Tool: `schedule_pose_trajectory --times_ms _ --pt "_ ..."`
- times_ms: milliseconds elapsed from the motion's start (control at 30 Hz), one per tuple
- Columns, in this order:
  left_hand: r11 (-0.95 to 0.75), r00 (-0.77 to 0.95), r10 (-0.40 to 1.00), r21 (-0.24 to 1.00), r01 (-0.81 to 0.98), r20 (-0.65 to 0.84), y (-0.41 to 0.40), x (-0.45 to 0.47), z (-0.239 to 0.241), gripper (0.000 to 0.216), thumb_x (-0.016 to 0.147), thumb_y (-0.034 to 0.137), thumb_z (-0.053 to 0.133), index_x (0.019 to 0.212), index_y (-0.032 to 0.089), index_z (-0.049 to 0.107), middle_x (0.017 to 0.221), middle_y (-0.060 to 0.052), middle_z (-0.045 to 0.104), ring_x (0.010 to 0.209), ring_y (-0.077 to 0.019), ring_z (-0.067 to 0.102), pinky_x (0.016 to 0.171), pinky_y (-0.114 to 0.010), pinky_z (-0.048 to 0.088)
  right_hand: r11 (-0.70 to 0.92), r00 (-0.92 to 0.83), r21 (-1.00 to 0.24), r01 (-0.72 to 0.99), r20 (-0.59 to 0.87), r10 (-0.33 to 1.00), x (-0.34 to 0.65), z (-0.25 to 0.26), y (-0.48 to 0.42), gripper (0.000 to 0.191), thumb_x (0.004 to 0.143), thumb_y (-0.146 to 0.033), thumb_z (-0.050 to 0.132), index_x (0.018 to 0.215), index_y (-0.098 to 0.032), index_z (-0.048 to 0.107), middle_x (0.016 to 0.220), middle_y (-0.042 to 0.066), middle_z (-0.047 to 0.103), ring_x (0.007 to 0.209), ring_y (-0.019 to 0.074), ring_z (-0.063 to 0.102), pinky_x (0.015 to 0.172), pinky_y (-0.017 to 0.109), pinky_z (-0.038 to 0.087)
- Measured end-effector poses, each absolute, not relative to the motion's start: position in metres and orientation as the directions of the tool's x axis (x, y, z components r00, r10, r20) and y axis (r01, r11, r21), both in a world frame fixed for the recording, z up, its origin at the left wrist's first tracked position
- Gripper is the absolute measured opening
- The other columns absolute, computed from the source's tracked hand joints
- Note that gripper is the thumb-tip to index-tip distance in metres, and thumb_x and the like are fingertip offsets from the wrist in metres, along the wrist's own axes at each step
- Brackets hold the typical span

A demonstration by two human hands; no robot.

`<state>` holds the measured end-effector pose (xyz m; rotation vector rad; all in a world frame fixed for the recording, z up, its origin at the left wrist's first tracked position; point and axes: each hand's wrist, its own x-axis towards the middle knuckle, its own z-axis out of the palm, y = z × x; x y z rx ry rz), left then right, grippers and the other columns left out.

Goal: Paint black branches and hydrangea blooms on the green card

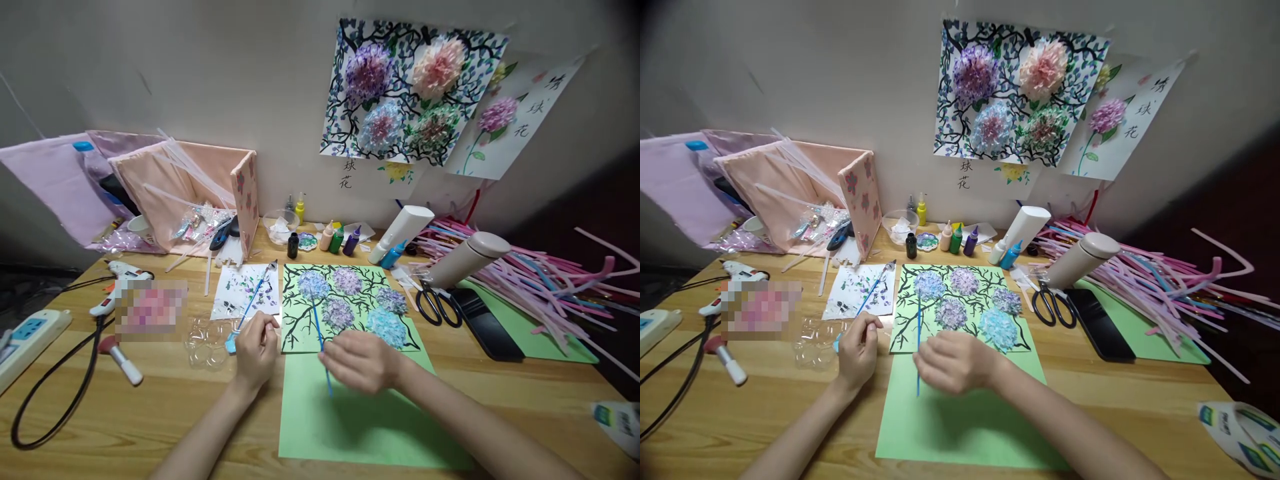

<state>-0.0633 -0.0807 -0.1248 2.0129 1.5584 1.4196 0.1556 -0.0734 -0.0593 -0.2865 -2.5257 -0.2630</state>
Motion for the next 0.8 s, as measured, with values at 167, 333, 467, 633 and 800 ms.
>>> schedule_pose_trajectory --times_ms 167,333,467,633,800 --pt "-0.455 0.091 0.855 0.655 0.603 0.511 -0.082 -0.061 -0.126 0.019 0.085 0.012 0.035 0.074 0.019 0.048 0.063 0.001 0.051 0.056 -0.0120 0.049 0.055 -0.024 0.036 0.862 -0.447 -0.162 0.481 0.800 0.400 0.169 -0.030 -0.014 0.022 0.085 -0.009 0.047 0.100 -0.024 0.052 0.079 0.002 0.066 0.076 0.0154 0.064 0.063 0.030 0.053" --pt "-0.472 0.154 0.853 0.611 0.635 0.498 -0.080 -0.061 -0.126 0.018 0.085 0.012 0.038 0.073 0.019 0.048 0.058 0.003 0.050 0.052 -0.0106 0.046 0.053 -0.023 0.032 0.759 -0.278 -0.288 0.584 0.808 0.520 0.152 -0.009 0.036 0.012 0.089 -0.015 0.045 0.098 -0.021 0.050 0.085 0.004 0.061 0.076 0.0157 0.060 0.068 0.029 0.048" --pt "-0.449 0.147 0.868 0.623 0.641 0.475 -0.078 -0.062 -0.127 0.018 0.086 0.013 0.037 0.072 0.018 0.048 0.059 0.003 0.051 0.053 -0.0103 0.047 0.054 -0.023 0.032 0.764 -0.365 -0.268 0.587 0.755 0.545 0.140 -0.016 0.060 0.009 0.091 -0.020 0.040 0.095 -0.020 0.049 0.084 0.006 0.059 0.076 0.0179 0.058 0.069 0.030 0.046" --pt "-0.434 0.144 0.879 0.636 0.638 0.456 -0.076 -0.063 -0.130 0.018 0.086 0.014 0.037 0.072 0.018 0.048 0.060 0.003 0.051 0.055 -0.0103 0.048 0.055 -0.023 0.032 0.709 -0.373 -0.323 0.627 0.674 0.637 0.136 -0.033 0.078 0.010 0.093 -0.022 0.038 0.094 -0.020 0.048 0.085 0.007 0.058 0.078 0.0195 0.057 0.069 0.030 0.044" --pt "-0.433 0.137 0.876 0.629 0.645 0.462 -0.075 -0.064 -0.129 0.018 0.086 0.013 0.038 0.072 0.018 0.048 0.059 0.003 0.051 0.054 -0.0104 0.048 0.056 -0.023 0.032 0.697 -0.379 -0.323 0.640 0.657 0.652 0.134 -0.043 0.089 0.011 0.093 -0.023 0.037 0.094 -0.020 0.048 0.083 0.006 0.058 0.076 0.0198 0.057 0.067 0.030 0.043"
